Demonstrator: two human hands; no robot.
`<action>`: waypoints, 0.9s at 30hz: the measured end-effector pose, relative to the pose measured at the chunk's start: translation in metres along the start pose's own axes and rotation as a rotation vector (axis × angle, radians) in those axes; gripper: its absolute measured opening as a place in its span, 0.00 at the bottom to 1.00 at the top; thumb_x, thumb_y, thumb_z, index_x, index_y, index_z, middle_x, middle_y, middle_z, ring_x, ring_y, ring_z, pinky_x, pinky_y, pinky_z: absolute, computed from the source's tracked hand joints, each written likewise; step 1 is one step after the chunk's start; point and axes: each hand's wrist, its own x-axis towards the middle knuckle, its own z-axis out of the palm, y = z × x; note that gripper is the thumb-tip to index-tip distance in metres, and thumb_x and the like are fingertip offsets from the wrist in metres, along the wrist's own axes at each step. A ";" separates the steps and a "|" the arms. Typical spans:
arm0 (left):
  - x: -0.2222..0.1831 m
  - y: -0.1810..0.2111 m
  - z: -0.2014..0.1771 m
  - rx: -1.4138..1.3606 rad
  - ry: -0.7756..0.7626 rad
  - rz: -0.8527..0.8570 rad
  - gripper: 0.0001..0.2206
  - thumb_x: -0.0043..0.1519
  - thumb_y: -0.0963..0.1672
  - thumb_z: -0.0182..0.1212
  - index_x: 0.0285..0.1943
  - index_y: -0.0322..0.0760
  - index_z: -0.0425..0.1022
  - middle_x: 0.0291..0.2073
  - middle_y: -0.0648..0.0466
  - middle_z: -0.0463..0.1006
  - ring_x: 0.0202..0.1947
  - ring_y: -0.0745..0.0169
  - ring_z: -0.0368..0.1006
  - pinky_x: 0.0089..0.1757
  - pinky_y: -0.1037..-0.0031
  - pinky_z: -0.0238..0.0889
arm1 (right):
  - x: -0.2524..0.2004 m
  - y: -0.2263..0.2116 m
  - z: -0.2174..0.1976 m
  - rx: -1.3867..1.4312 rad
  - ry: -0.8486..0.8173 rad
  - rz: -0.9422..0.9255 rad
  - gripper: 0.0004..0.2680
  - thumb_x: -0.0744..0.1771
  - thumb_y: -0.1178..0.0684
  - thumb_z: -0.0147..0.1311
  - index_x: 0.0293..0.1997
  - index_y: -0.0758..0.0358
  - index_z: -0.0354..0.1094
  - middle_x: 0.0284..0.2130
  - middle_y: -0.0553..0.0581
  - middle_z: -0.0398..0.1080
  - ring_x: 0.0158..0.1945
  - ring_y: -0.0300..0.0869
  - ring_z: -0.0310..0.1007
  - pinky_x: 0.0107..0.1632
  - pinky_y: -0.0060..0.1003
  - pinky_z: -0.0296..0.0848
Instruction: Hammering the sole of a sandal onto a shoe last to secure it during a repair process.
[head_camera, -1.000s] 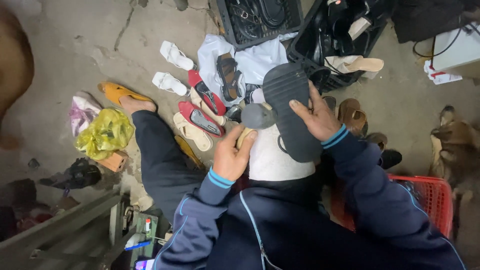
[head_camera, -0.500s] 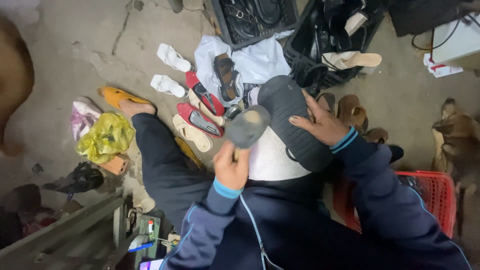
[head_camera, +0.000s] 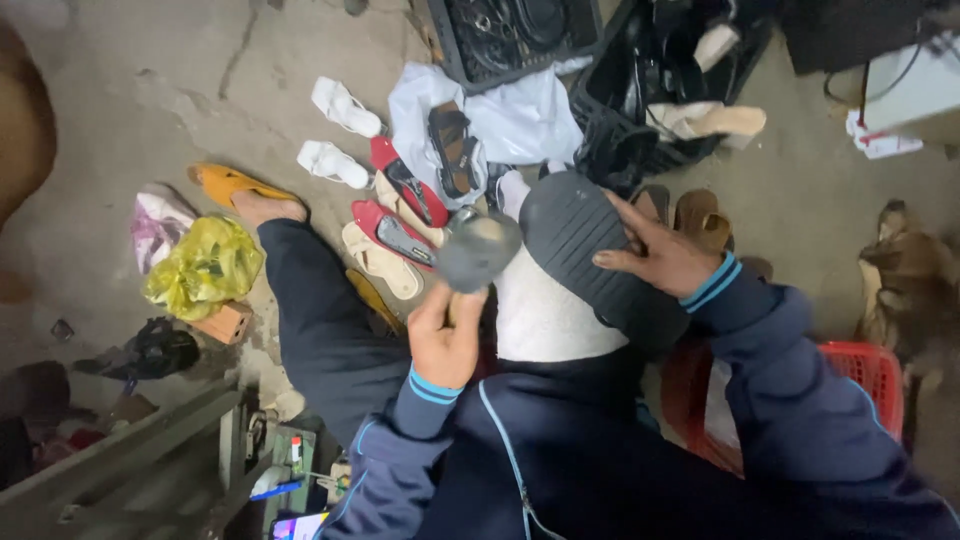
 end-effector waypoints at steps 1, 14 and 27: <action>-0.004 -0.001 0.003 -0.022 0.116 0.009 0.09 0.63 0.40 0.66 0.30 0.36 0.72 0.18 0.49 0.74 0.22 0.65 0.68 0.32 0.72 0.67 | 0.001 -0.004 -0.001 -0.004 -0.017 0.003 0.35 0.66 0.39 0.55 0.80 0.53 0.33 0.74 0.75 0.39 0.73 0.69 0.44 0.71 0.65 0.52; 0.026 0.059 -0.002 -0.022 -0.098 -0.077 0.12 0.63 0.38 0.61 0.55 0.25 0.76 0.33 0.34 0.81 0.41 0.53 0.78 0.38 0.57 0.72 | 0.006 -0.027 0.022 -0.469 0.152 -0.184 0.51 0.57 0.31 0.70 0.80 0.51 0.25 0.65 0.76 0.55 0.68 0.66 0.58 0.68 0.60 0.60; -0.005 -0.013 0.005 -0.001 0.174 -0.026 0.13 0.63 0.42 0.66 0.24 0.40 0.72 0.13 0.51 0.68 0.17 0.61 0.61 0.27 0.71 0.62 | 0.002 -0.038 -0.001 -0.473 -0.036 -0.085 0.50 0.57 0.32 0.70 0.81 0.40 0.24 0.67 0.74 0.52 0.70 0.68 0.53 0.68 0.64 0.58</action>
